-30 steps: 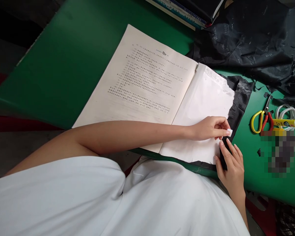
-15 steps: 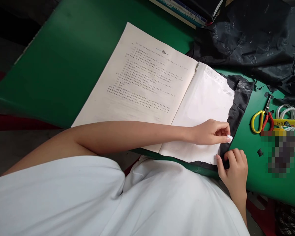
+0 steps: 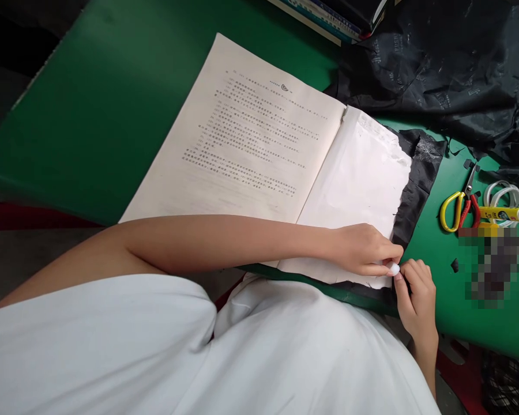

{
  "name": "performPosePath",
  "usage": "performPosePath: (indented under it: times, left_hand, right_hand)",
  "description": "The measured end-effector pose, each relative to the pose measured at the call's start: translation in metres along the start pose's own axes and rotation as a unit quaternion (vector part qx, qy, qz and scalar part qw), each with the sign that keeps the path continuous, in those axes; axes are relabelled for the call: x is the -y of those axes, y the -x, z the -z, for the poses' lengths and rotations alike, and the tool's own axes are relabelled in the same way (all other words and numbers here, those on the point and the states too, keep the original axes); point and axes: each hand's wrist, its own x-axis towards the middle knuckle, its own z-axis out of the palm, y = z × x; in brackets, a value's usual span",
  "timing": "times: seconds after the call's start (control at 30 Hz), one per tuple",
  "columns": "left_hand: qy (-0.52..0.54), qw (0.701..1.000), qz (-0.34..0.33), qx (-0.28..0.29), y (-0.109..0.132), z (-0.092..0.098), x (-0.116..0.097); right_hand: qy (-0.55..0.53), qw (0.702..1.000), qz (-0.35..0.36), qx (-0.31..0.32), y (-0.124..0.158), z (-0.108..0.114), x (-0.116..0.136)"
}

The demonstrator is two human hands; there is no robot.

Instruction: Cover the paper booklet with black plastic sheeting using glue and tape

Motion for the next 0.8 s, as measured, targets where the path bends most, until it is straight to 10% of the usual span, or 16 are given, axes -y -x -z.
performPosePath:
  times: [0.8]
  left_hand:
    - [-0.246,0.969,0.012,-0.009,-0.004,-0.018,-0.011]
  right_hand:
    - [-0.019,0.999,-0.006,-0.040,0.002,-0.011,-0.005]
